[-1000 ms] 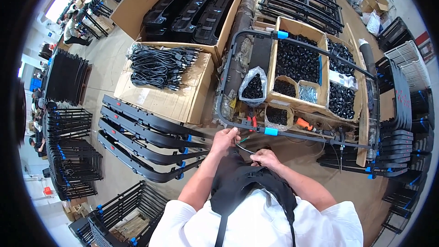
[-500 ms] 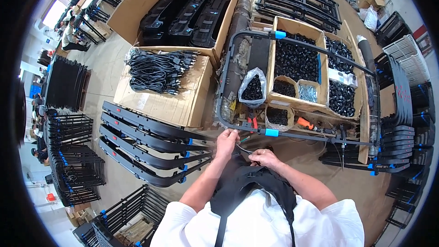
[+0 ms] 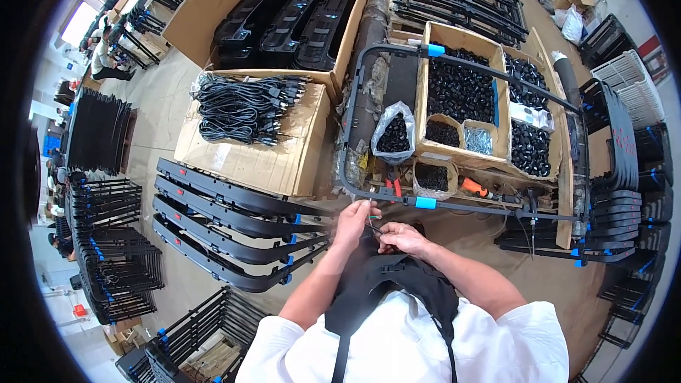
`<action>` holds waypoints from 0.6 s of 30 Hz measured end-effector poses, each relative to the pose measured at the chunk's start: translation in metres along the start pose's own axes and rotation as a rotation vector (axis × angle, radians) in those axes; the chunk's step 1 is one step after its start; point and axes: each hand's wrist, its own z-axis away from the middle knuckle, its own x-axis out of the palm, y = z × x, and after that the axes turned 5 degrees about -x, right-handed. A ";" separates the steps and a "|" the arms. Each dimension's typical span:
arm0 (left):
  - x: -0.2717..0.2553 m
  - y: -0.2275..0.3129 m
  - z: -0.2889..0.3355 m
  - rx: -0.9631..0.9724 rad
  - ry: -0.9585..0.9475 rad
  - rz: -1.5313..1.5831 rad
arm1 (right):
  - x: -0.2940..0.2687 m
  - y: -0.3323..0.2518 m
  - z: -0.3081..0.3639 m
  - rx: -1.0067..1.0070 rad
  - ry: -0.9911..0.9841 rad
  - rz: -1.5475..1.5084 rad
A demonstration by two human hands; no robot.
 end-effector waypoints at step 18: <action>-0.030 -0.025 0.003 -0.055 -0.104 0.137 | 0.036 -0.015 -0.010 -0.042 0.130 0.172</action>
